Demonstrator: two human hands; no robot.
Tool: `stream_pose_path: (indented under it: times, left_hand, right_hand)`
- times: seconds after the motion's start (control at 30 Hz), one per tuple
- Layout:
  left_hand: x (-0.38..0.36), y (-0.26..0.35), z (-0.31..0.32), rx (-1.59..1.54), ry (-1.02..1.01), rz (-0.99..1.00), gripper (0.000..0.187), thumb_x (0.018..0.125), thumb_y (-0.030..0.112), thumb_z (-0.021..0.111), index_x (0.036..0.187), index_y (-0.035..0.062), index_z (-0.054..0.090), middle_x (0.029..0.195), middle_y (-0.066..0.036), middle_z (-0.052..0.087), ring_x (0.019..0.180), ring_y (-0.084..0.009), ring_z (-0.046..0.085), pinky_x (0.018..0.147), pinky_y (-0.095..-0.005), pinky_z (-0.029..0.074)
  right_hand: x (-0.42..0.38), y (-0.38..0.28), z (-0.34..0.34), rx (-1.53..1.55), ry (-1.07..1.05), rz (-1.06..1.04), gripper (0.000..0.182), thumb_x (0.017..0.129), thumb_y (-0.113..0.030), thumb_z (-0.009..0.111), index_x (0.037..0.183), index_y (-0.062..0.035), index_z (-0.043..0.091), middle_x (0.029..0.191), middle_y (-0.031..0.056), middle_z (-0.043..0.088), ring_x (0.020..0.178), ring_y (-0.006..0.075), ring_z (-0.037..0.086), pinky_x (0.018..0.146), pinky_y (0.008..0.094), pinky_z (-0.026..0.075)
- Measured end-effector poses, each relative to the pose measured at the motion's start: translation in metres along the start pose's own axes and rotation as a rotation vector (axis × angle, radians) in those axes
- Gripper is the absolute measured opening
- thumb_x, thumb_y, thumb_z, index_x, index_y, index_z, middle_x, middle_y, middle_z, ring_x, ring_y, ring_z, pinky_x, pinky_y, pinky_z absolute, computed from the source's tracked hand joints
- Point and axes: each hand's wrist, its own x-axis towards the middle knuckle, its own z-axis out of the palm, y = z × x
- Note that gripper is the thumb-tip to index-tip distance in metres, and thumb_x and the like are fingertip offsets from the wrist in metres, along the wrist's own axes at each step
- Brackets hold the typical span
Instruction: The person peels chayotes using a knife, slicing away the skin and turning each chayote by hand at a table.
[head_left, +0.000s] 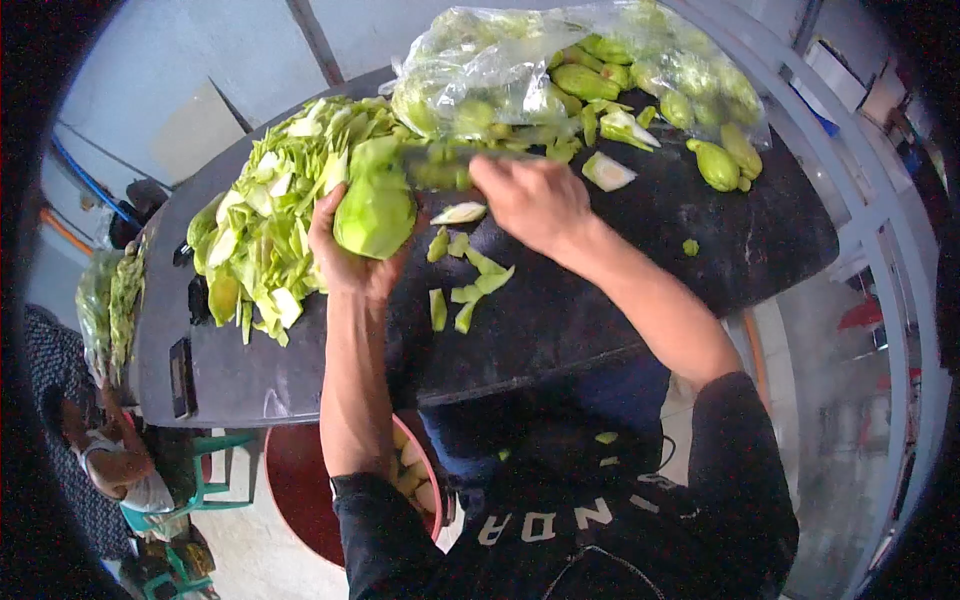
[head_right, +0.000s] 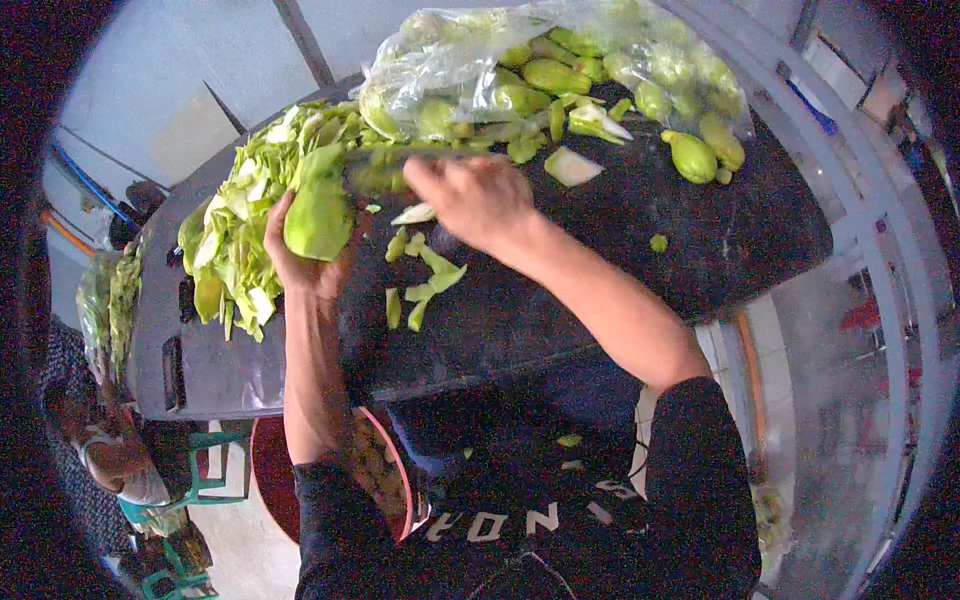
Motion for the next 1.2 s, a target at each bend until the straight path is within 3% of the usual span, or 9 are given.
stream_pose_path:
  times: [0.03, 0.13, 0.23, 0.43, 0.6, 0.8, 0.9, 1.0, 1.2]
  left_hand:
    - [-0.002, -0.002, 0.005, -0.093, -0.054, -0.064, 0.053, 0.086, 0.036, 0.053, 0.125, -0.0008, 0.054, 0.115, -0.021, 0.061, 0.101, -0.0376, 0.061, 0.090, -0.0528, 0.049]
    - [-0.003, -0.006, 0.012, -0.188, -0.188, -0.084, 0.055, 0.087, 0.035, 0.053, 0.126, -0.0031, 0.051, 0.117, -0.023, 0.059, 0.103, -0.0397, 0.059, 0.092, -0.0531, 0.048]
    - [0.003, -0.011, 0.023, -0.328, -0.034, -0.004, 0.050, 0.091, 0.032, 0.053, 0.130, 0.0000, 0.049, 0.122, -0.023, 0.056, 0.110, -0.0373, 0.056, 0.095, -0.0515, 0.047]
    - [0.008, -0.009, 0.012, -0.044, 0.228, 0.149, 0.048, 0.094, 0.038, 0.053, 0.129, 0.0047, 0.052, 0.124, -0.014, 0.059, 0.116, -0.0296, 0.055, 0.101, -0.0504, 0.043]
    - [0.004, -0.016, 0.008, -0.034, 0.199, 0.095, 0.047, 0.092, 0.042, 0.053, 0.121, 0.0052, 0.058, 0.120, -0.014, 0.063, 0.108, -0.0293, 0.060, 0.097, -0.0461, 0.047]
    - [0.002, -0.025, 0.007, -0.033, 0.091, 0.000, 0.049, 0.090, 0.048, 0.054, 0.112, 0.0055, 0.064, 0.106, -0.014, 0.068, 0.097, -0.0281, 0.064, 0.092, -0.0440, 0.050]
    - [0.003, -0.021, 0.012, -0.041, 0.184, 0.040, 0.047, 0.091, 0.045, 0.055, 0.119, 0.0077, 0.060, 0.113, -0.012, 0.065, 0.104, -0.0275, 0.061, 0.093, -0.0447, 0.049]
    - [-0.001, -0.015, 0.027, -0.024, 0.244, 0.129, 0.044, 0.090, 0.042, 0.057, 0.121, 0.0103, 0.058, 0.113, -0.008, 0.064, 0.103, -0.0261, 0.060, 0.086, -0.0422, 0.049]
    - [0.002, -0.013, 0.011, -0.044, 0.082, 0.104, 0.044, 0.091, 0.042, 0.054, 0.121, 0.0090, 0.058, 0.116, -0.010, 0.064, 0.103, -0.0278, 0.062, 0.086, -0.0418, 0.051]
  right_hand:
    - [0.002, 0.006, 0.005, -0.009, -0.172, 0.202, 0.009, 0.085, -0.008, 0.055, 0.093, -0.0099, 0.053, 0.069, 0.0150, 0.064, 0.065, 0.0375, 0.066, 0.056, 0.0483, 0.053]
    - [-0.002, 0.026, 0.003, -0.071, -0.208, 0.301, 0.014, 0.085, -0.012, 0.059, 0.098, -0.0101, 0.052, 0.070, 0.0168, 0.066, 0.070, 0.0423, 0.065, 0.061, 0.0540, 0.053]
    - [-0.002, 0.026, -0.004, -0.062, -0.261, 0.378, 0.018, 0.084, -0.015, 0.062, 0.098, -0.0098, 0.052, 0.072, 0.0170, 0.066, 0.070, 0.0416, 0.065, 0.060, 0.0529, 0.052]
    - [-0.004, 0.004, -0.002, 0.067, -0.051, 0.056, 0.024, 0.075, -0.004, 0.067, 0.090, -0.0075, 0.049, 0.072, 0.0105, 0.063, 0.066, 0.0333, 0.066, 0.055, 0.0429, 0.053]
    - [0.000, -0.026, -0.012, 0.081, 0.161, -0.272, 0.021, 0.066, -0.002, 0.065, 0.086, -0.0020, 0.058, 0.063, 0.0042, 0.054, 0.058, 0.0220, 0.063, 0.052, 0.0335, 0.052]
    - [-0.001, -0.031, -0.011, 0.024, 0.171, -0.289, 0.017, 0.068, -0.004, 0.066, 0.082, -0.0026, 0.057, 0.062, 0.0039, 0.054, 0.057, 0.0217, 0.063, 0.050, 0.0342, 0.051]
    - [-0.001, -0.017, -0.001, 0.180, 0.127, -0.139, 0.006, 0.082, -0.011, 0.057, 0.082, -0.0098, 0.051, 0.060, 0.0053, 0.058, 0.056, 0.0250, 0.065, 0.046, 0.0395, 0.053]
    - [-0.002, -0.008, -0.005, 0.213, 0.077, -0.030, 0.012, 0.079, -0.009, 0.062, 0.081, -0.0096, 0.050, 0.064, 0.0068, 0.061, 0.060, 0.0292, 0.066, 0.050, 0.0419, 0.054]
    - [0.001, -0.025, -0.023, 0.291, 0.109, -0.138, 0.015, 0.075, -0.004, 0.063, 0.080, -0.0076, 0.048, 0.065, 0.0078, 0.061, 0.063, 0.0283, 0.067, 0.050, 0.0415, 0.054]
